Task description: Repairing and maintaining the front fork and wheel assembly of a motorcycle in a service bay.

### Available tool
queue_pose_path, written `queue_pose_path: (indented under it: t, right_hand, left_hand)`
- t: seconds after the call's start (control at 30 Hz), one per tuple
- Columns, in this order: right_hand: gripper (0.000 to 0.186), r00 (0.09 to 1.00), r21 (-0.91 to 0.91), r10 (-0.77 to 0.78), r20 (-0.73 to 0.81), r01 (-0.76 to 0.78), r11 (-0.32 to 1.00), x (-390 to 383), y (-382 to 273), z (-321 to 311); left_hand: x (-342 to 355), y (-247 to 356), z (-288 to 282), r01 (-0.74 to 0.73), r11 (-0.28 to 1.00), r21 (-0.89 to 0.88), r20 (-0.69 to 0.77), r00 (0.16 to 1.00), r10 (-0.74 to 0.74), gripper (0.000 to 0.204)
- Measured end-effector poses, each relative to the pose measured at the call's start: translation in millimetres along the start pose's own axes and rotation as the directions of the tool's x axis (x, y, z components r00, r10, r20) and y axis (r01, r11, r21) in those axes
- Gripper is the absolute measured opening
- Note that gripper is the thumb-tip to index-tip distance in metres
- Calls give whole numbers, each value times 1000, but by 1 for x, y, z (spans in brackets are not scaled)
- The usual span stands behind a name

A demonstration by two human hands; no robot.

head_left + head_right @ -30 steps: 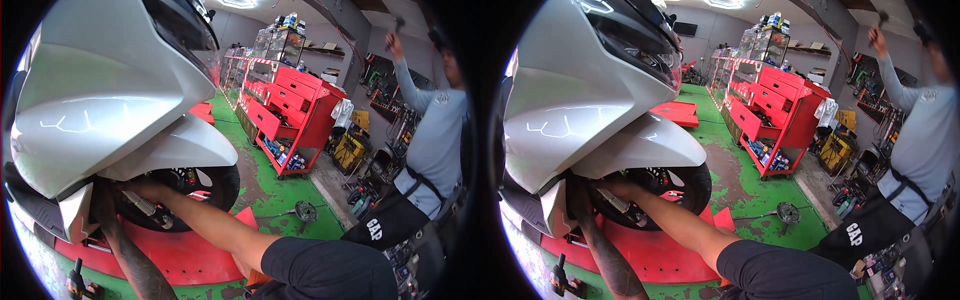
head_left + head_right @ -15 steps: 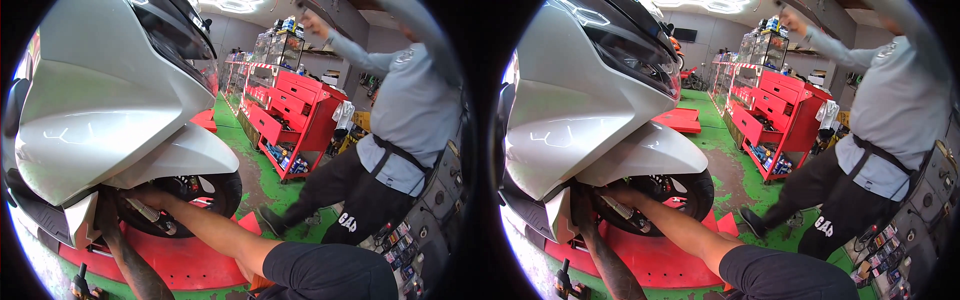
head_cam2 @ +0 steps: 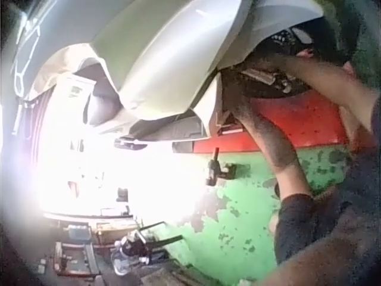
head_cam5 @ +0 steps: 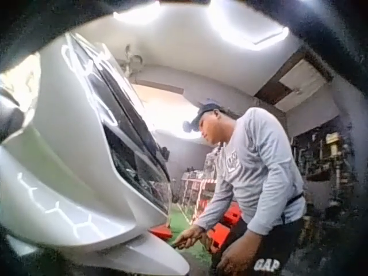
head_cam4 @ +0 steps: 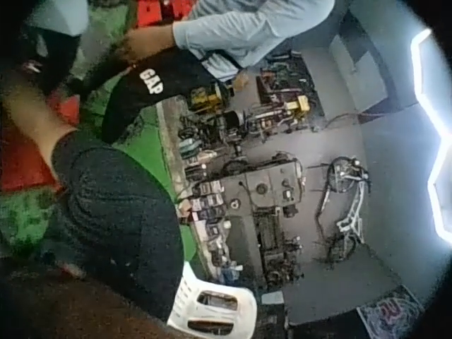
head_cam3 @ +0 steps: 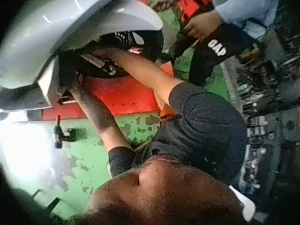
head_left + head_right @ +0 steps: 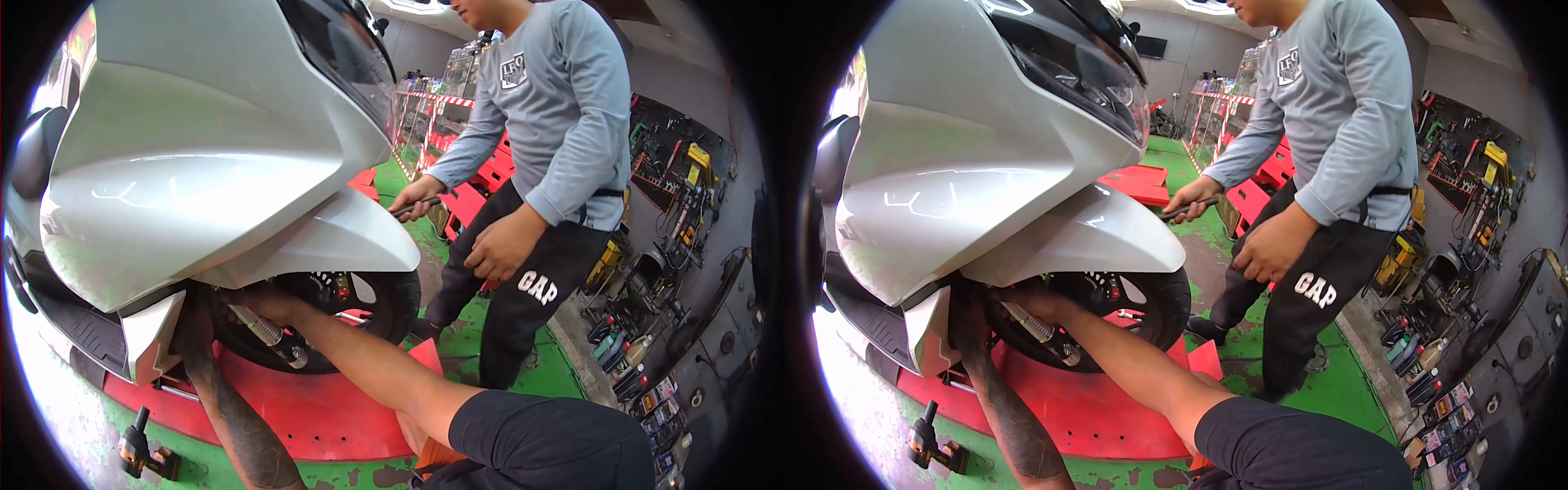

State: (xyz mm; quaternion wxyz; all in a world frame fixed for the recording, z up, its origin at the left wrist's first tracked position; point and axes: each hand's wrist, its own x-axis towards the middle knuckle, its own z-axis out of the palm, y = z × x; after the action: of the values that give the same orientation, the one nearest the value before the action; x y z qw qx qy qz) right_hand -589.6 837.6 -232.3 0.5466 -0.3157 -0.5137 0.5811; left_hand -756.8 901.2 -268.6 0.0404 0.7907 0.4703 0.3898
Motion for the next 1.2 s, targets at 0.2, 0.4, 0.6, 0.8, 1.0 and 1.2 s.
queue_pose_path:
  t: [0.2,0.4,0.6,0.8,1.0,1.2]
  right_hand:
    - [32,998,14,8,57,-8,1000,0,-5,-1]
    - [36,999,-39,33,21,-32,999,-1,-4,-2]
    - [37,999,-4,36,32,-36,999,5,4,-1]
    - [32,997,-43,81,-13,-81,996,3,-2,-7]
    - [39,997,-68,61,45,-58,996,3,-4,-9]
    - [37,998,-101,51,36,-47,994,3,-4,-8]
  left_hand:
    - [0,8,-1,64,977,-203,-47,996,-75,42]
    - [1,3,10,35,912,408,-1,999,-38,40]
    - [-6,22,-28,-157,942,296,112,985,130,51]
    - [4,21,-5,-35,894,447,-94,992,86,51]
    - [8,24,-1,-91,838,539,-323,896,305,25]
    - [10,34,-18,-60,965,254,-11,998,64,51]
